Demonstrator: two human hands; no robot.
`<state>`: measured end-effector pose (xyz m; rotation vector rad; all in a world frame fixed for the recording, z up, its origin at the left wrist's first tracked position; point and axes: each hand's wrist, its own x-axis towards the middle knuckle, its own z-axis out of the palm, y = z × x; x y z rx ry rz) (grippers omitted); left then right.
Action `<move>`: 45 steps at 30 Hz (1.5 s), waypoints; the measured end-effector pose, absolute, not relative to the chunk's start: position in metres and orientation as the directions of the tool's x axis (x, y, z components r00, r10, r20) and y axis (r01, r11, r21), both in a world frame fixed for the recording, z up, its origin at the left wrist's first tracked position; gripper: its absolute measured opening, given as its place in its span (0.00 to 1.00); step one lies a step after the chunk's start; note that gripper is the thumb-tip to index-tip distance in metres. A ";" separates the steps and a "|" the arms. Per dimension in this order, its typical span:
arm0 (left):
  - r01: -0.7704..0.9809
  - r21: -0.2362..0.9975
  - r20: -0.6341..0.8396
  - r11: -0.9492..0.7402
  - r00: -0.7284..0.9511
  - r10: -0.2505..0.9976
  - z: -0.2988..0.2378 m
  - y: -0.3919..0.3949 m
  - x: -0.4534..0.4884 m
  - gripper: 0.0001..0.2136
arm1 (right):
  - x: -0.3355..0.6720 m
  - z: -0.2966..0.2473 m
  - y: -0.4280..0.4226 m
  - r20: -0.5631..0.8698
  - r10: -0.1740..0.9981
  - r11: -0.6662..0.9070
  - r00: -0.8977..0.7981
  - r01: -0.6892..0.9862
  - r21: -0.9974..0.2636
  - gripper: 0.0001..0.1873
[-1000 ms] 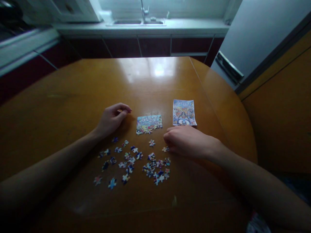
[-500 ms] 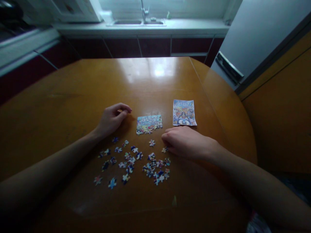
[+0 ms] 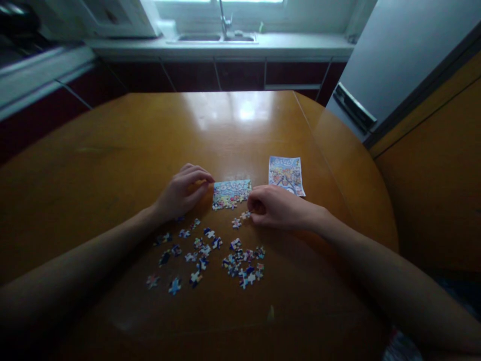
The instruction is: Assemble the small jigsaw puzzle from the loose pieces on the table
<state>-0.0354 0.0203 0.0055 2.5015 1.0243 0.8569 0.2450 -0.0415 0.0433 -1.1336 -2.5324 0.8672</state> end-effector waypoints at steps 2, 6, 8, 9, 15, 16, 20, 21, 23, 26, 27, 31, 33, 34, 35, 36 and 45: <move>0.462 0.442 0.389 -0.769 0.674 0.628 0.008 0.016 -0.032 0.08 | 0.241 0.037 -0.038 0.023 0.769 0.505 -0.638 0.586 -0.634 0.02; 0.348 0.394 0.329 -0.851 0.811 0.484 0.009 0.009 -0.027 0.12 | 0.235 0.026 -0.033 0.074 0.801 0.509 -0.594 0.610 -0.607 0.02; 0.315 0.378 0.306 -0.870 0.845 0.439 0.009 0.007 -0.026 0.13 | 0.234 0.023 -0.031 0.078 0.798 0.525 -0.597 0.627 -0.576 0.03; 0.309 0.374 0.299 -0.874 0.852 0.429 0.008 0.007 -0.026 0.14 | 0.234 0.023 -0.030 0.078 0.794 0.534 -0.603 0.632 -0.561 0.03; 0.308 0.384 0.324 -0.870 0.838 0.440 0.009 0.008 -0.027 0.14 | 0.236 0.023 -0.030 0.070 0.779 0.572 -0.624 0.660 -0.486 0.02; 0.304 0.381 0.322 -0.873 0.842 0.433 0.010 0.008 -0.027 0.14 | 0.236 0.022 -0.031 0.062 0.778 0.571 -0.625 0.663 -0.484 0.03; 0.285 0.351 0.288 -0.892 0.873 0.393 0.011 0.007 -0.027 0.13 | 0.234 0.019 -0.032 0.057 0.786 0.565 -0.615 0.678 -0.469 0.05; 0.284 0.347 0.283 -0.894 0.877 0.389 0.010 0.007 -0.027 0.13 | 0.233 0.019 -0.033 0.058 0.789 0.566 -0.612 0.685 -0.459 0.05; 0.285 0.349 0.284 -0.893 0.876 0.391 0.009 0.007 -0.028 0.13 | 0.231 0.020 -0.034 0.052 0.788 0.570 -0.613 0.697 -0.435 0.07; 0.286 0.362 0.292 -0.887 0.869 0.400 0.007 0.007 -0.028 0.13 | 0.230 0.024 -0.036 0.050 0.775 0.597 -0.630 0.704 -0.385 0.11; 0.286 0.366 0.294 -0.886 0.867 0.401 0.007 0.007 -0.028 0.13 | 0.229 0.025 -0.036 0.057 0.767 0.612 -0.639 0.701 -0.366 0.11; 0.278 0.370 0.295 -0.887 0.870 0.396 0.008 0.007 -0.028 0.13 | 0.229 0.025 -0.037 0.115 0.751 0.652 -0.651 0.701 -0.289 0.12; 0.277 0.360 0.286 -0.891 0.876 0.388 0.008 0.007 -0.028 0.14 | 0.228 0.022 -0.036 0.169 0.751 0.659 -0.638 0.708 -0.252 0.13; 0.277 0.355 0.281 -0.893 0.879 0.384 0.009 0.007 -0.028 0.14 | 0.228 0.021 -0.035 0.200 0.747 0.665 -0.634 0.712 -0.227 0.13; 0.278 0.350 0.277 -0.895 0.882 0.382 0.009 0.007 -0.028 0.14 | 0.227 0.020 -0.034 0.225 0.739 0.673 -0.635 0.713 -0.197 0.13; 0.278 0.347 0.274 -0.896 0.883 0.380 0.009 0.007 -0.028 0.14 | 0.227 0.019 -0.033 0.243 0.726 0.684 -0.643 0.712 -0.160 0.13; 0.277 0.360 0.283 -0.891 0.878 0.387 0.009 0.007 -0.028 0.13 | 0.226 0.026 -0.034 0.144 0.608 0.793 -0.781 0.607 -0.054 0.13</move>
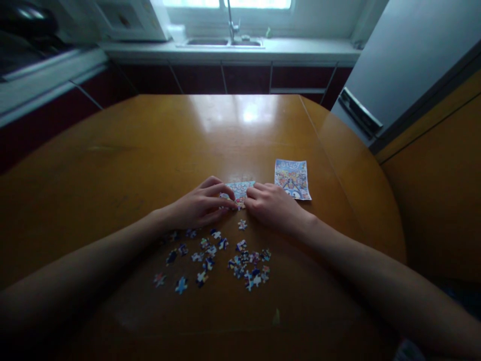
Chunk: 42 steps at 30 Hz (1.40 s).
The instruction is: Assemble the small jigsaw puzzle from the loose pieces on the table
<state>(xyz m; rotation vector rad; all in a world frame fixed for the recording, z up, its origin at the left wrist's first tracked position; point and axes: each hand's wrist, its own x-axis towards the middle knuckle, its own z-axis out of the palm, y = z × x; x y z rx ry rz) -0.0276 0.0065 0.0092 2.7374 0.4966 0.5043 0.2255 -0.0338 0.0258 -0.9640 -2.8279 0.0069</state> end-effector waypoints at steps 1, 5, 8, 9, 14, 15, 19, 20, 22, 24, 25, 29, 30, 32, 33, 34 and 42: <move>0.276 0.360 0.284 -0.891 0.877 0.386 0.009 0.006 -0.028 0.13 | 0.226 0.026 -0.034 0.134 0.607 0.794 -0.783 0.604 -0.064 0.13; 0.273 0.368 0.294 -0.889 0.873 0.389 0.009 0.006 -0.027 0.13 | 0.229 0.025 -0.033 0.161 0.617 0.787 -0.771 0.612 -0.086 0.12; 0.264 0.372 0.300 -0.890 0.873 0.384 0.009 0.006 -0.027 0.12 | 0.230 0.023 -0.033 0.205 0.587 0.808 -0.783 0.584 -0.080 0.12; 0.263 0.371 0.300 -0.891 0.874 0.383 0.009 0.006 -0.026 0.12 | 0.230 0.022 -0.033 0.209 0.577 0.815 -0.790 0.575 -0.076 0.12; 0.266 0.374 0.301 -0.889 0.871 0.387 0.009 0.006 -0.026 0.12 | 0.229 0.018 -0.033 0.203 0.594 0.802 -0.778 0.591 -0.080 0.12; 0.266 0.374 0.300 -0.888 0.872 0.388 0.009 0.006 -0.026 0.12 | 0.229 0.018 -0.033 0.202 0.597 0.800 -0.776 0.593 -0.086 0.12; 0.275 0.370 0.283 -0.888 0.876 0.389 0.009 0.006 -0.027 0.12 | 0.227 0.018 -0.033 0.204 0.610 0.791 -0.766 0.602 -0.107 0.13; 0.277 0.369 0.281 -0.887 0.877 0.391 0.009 0.006 -0.027 0.12 | 0.227 0.017 -0.033 0.203 0.613 0.789 -0.763 0.605 -0.110 0.13; 0.278 0.375 0.276 -0.884 0.877 0.393 0.009 0.006 -0.027 0.12 | 0.227 0.016 -0.033 0.203 0.615 0.788 -0.762 0.604 -0.120 0.14; 0.275 0.386 0.282 -0.880 0.874 0.397 0.009 0.006 -0.027 0.13 | 0.226 0.016 -0.034 0.202 0.613 0.790 -0.764 0.597 -0.139 0.14; 0.274 0.392 0.286 -0.878 0.871 0.399 0.008 0.006 -0.027 0.13 | 0.226 0.015 -0.034 0.202 0.611 0.791 -0.765 0.593 -0.149 0.14; 0.274 0.390 0.285 -0.879 0.872 0.398 0.008 0.006 -0.027 0.13 | 0.225 0.015 -0.034 0.195 0.618 0.786 -0.761 0.592 -0.179 0.17; 0.276 0.386 0.281 -0.880 0.874 0.397 0.008 0.007 -0.027 0.13 | 0.225 0.015 -0.035 0.195 0.623 0.781 -0.757 0.595 -0.188 0.17; 0.275 0.380 0.279 -0.883 0.876 0.393 0.008 0.006 -0.027 0.13 | 0.225 0.015 -0.035 0.199 0.637 0.769 -0.745 0.599 -0.223 0.17; 0.274 0.380 0.280 -0.884 0.876 0.392 0.009 0.006 -0.027 0.13 | 0.225 0.015 -0.035 0.202 0.645 0.762 -0.737 0.597 -0.252 0.16; 0.272 0.381 0.283 -0.884 0.875 0.392 0.009 0.006 -0.027 0.13 | 0.225 0.015 -0.035 0.206 0.654 0.751 -0.728 0.595 -0.286 0.15; 0.277 0.372 0.277 -0.886 0.878 0.391 0.010 0.006 -0.027 0.12 | 0.244 0.024 -0.027 0.324 0.735 0.676 -0.596 0.609 -0.414 0.12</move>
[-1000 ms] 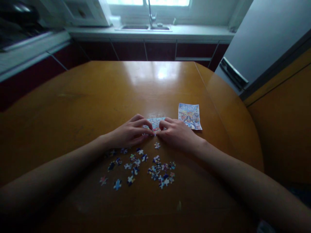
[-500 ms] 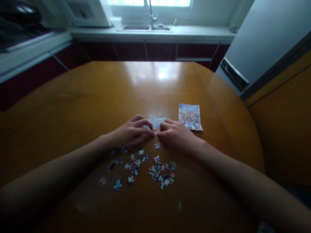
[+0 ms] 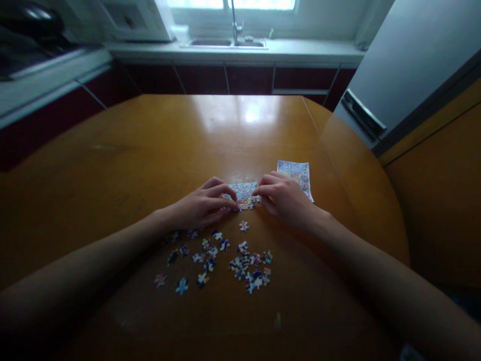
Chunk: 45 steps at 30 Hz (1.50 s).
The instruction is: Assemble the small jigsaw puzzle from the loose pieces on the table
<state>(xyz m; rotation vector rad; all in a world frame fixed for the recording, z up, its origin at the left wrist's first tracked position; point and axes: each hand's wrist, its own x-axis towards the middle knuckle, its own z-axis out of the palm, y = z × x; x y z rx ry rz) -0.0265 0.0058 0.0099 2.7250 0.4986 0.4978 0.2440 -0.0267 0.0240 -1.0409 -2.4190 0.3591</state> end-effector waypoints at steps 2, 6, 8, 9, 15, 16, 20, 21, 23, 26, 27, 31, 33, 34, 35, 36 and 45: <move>0.277 0.373 0.276 -0.886 0.878 0.391 0.010 0.006 -0.026 0.12 | 0.246 0.026 -0.027 0.296 0.726 0.686 -0.621 0.619 -0.383 0.13; 0.279 0.368 0.273 -0.887 0.880 0.390 0.011 0.006 -0.026 0.13 | 0.242 0.025 -0.032 0.193 0.707 0.699 -0.680 0.632 -0.334 0.12; 0.281 0.368 0.270 -0.886 0.880 0.392 0.011 0.006 -0.026 0.13 | 0.240 0.023 -0.033 0.173 0.707 0.697 -0.686 0.635 -0.332 0.13; 0.282 0.370 0.269 -0.885 0.880 0.392 0.010 0.006 -0.026 0.12 | 0.239 0.023 -0.033 0.167 0.709 0.694 -0.685 0.638 -0.333 0.13; 0.285 0.380 0.267 -0.880 0.877 0.399 0.010 0.006 -0.027 0.13 | 0.237 0.019 -0.031 0.180 0.752 0.640 -0.635 0.636 -0.430 0.13; 0.288 0.378 0.262 -0.880 0.878 0.400 0.010 0.006 -0.027 0.12 | 0.237 0.019 -0.030 0.198 0.765 0.625 -0.612 0.635 -0.454 0.13; 0.293 0.377 0.256 -0.879 0.879 0.403 0.010 0.006 -0.028 0.12 | 0.238 0.019 -0.028 0.267 0.810 0.581 -0.522 0.654 -0.485 0.17; 0.292 0.379 0.257 -0.878 0.878 0.403 0.010 0.006 -0.028 0.13 | 0.238 0.020 -0.028 0.270 0.810 0.583 -0.521 0.658 -0.477 0.17; 0.291 0.385 0.262 -0.876 0.875 0.406 0.009 0.006 -0.028 0.13 | 0.237 0.020 -0.030 0.259 0.793 0.604 -0.552 0.655 -0.453 0.15; 0.291 0.393 0.258 -0.872 0.875 0.409 0.009 0.007 -0.028 0.13 | 0.234 0.019 -0.033 0.222 0.758 0.642 -0.613 0.642 -0.420 0.14; 0.289 0.395 0.257 -0.872 0.876 0.407 0.008 0.007 -0.028 0.13 | 0.232 0.019 -0.034 0.216 0.751 0.650 -0.624 0.639 -0.411 0.14; 0.291 0.405 0.248 -0.867 0.877 0.411 0.009 0.007 -0.028 0.14 | 0.230 0.017 -0.034 0.242 0.751 0.648 -0.614 0.614 -0.451 0.15; 0.294 0.422 0.233 -0.857 0.879 0.417 0.010 0.008 -0.029 0.13 | 0.233 0.019 -0.031 0.299 0.783 0.614 -0.545 0.602 -0.511 0.17; 0.295 0.435 0.226 -0.851 0.879 0.420 0.011 0.008 -0.029 0.13 | 0.235 0.021 -0.030 0.335 0.804 0.591 -0.492 0.601 -0.537 0.17; 0.294 0.451 0.220 -0.843 0.879 0.424 0.012 0.008 -0.030 0.13 | 0.238 0.023 -0.028 0.373 0.822 0.569 -0.430 0.607 -0.555 0.17; 0.292 0.468 0.218 -0.834 0.877 0.429 0.013 0.008 -0.030 0.13 | 0.240 0.025 -0.027 0.404 0.835 0.548 -0.373 0.614 -0.567 0.16; 0.331 0.600 0.328 -0.728 0.728 0.602 0.011 0.014 -0.034 0.15 | 0.256 0.036 -0.033 0.205 0.905 0.422 -0.373 0.728 -0.541 0.13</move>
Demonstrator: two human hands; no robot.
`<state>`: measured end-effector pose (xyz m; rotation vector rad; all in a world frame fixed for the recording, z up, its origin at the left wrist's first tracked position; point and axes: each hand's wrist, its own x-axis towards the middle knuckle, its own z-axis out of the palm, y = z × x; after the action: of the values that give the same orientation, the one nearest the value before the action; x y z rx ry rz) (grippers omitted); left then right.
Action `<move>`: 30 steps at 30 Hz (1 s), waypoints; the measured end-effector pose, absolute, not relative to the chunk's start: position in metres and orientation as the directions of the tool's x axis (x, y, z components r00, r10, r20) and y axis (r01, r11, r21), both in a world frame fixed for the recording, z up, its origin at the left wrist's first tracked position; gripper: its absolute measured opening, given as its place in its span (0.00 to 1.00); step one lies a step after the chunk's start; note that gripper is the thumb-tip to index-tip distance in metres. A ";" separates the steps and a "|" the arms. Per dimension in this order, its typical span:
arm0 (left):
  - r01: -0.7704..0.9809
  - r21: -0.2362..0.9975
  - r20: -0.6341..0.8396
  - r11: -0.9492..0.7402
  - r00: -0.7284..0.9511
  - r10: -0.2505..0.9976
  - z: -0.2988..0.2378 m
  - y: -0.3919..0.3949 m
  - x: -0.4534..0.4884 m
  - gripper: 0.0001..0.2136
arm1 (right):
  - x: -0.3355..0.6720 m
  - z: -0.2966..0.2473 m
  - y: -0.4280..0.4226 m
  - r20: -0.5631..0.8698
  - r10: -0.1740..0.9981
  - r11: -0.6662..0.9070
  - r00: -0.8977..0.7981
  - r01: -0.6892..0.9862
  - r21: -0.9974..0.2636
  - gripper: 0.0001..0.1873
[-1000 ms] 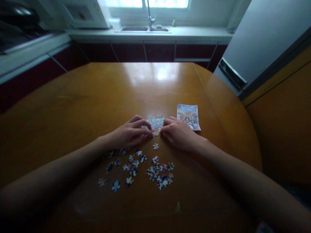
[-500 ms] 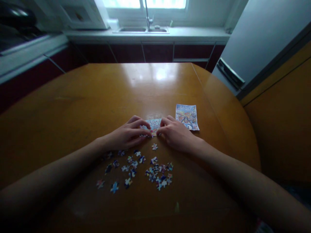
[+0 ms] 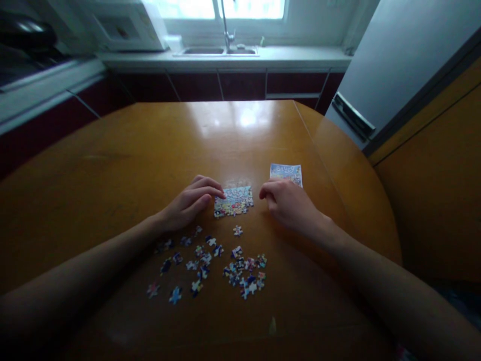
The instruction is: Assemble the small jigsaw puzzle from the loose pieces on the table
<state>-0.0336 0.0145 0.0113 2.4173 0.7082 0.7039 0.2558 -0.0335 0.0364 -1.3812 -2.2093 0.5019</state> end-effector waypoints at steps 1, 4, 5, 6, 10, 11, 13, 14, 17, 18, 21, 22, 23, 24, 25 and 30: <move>0.352 0.610 0.344 -0.710 0.689 0.637 0.010 0.016 -0.034 0.15 | 0.255 0.037 -0.036 0.157 0.905 0.416 -0.395 0.746 -0.520 0.13; 0.420 0.631 0.374 -0.652 0.572 0.730 0.005 0.020 -0.034 0.12 | 0.251 0.039 -0.047 0.044 0.889 0.425 -0.456 0.784 -0.453 0.13; 0.435 0.637 0.380 -0.636 0.541 0.751 0.004 0.020 -0.034 0.10 | 0.249 0.039 -0.050 0.016 0.879 0.435 -0.476 0.789 -0.433 0.12; 0.447 0.644 0.381 -0.620 0.515 0.768 0.003 0.021 -0.034 0.09 | 0.246 0.040 -0.053 -0.007 0.870 0.446 -0.492 0.794 -0.413 0.12; 0.451 0.699 0.362 -0.555 0.446 0.819 0.004 0.023 -0.032 0.10 | 0.239 0.041 -0.062 -0.063 0.834 0.499 -0.548 0.798 -0.338 0.10; 0.443 0.719 0.356 -0.536 0.428 0.831 0.005 0.023 -0.032 0.10 | 0.238 0.040 -0.063 -0.072 0.828 0.506 -0.555 0.797 -0.329 0.10; 0.427 0.756 0.341 -0.496 0.390 0.855 0.007 0.024 -0.032 0.11 | 0.237 0.039 -0.064 -0.088 0.818 0.516 -0.568 0.793 -0.323 0.10; 0.422 0.776 0.326 -0.469 0.368 0.871 0.008 0.024 -0.033 0.11 | 0.238 0.039 -0.065 -0.091 0.813 0.522 -0.575 0.789 -0.325 0.10; 0.407 0.837 0.257 -0.366 0.299 0.919 0.007 0.027 -0.036 0.11 | 0.238 0.038 -0.066 -0.083 0.802 0.539 -0.592 0.776 -0.329 0.10; 0.399 0.852 0.237 -0.338 0.281 0.930 0.005 0.028 -0.038 0.11 | 0.238 0.038 -0.066 -0.080 0.801 0.541 -0.593 0.775 -0.326 0.10; 0.384 0.871 0.218 -0.307 0.259 0.941 0.000 0.030 -0.042 0.10 | 0.236 0.037 -0.066 -0.087 0.803 0.541 -0.590 0.782 -0.310 0.10; 0.385 0.870 0.220 -0.308 0.257 0.941 -0.001 0.031 -0.043 0.10 | 0.235 0.036 -0.066 -0.091 0.804 0.539 -0.588 0.785 -0.306 0.10; 0.387 0.868 0.221 -0.311 0.260 0.940 -0.002 0.031 -0.043 0.10 | 0.235 0.035 -0.066 -0.093 0.807 0.533 -0.583 0.788 -0.306 0.09; 0.387 0.867 0.222 -0.313 0.262 0.939 -0.003 0.031 -0.044 0.10 | 0.234 0.035 -0.066 -0.091 0.813 0.525 -0.575 0.792 -0.311 0.09; 0.385 0.869 0.220 -0.312 0.265 0.939 -0.004 0.031 -0.044 0.10 | 0.233 0.034 -0.067 -0.085 0.820 0.515 -0.566 0.795 -0.322 0.08; 0.385 0.874 0.201 -0.296 0.268 0.942 0.000 0.029 -0.042 0.10 | 0.226 0.032 -0.071 -0.050 0.851 0.471 -0.522 0.803 -0.365 0.07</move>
<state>-0.0418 0.0294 -0.0005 1.8219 1.2053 0.9853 0.2262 -0.0707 0.0320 -1.4566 -2.5731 0.5246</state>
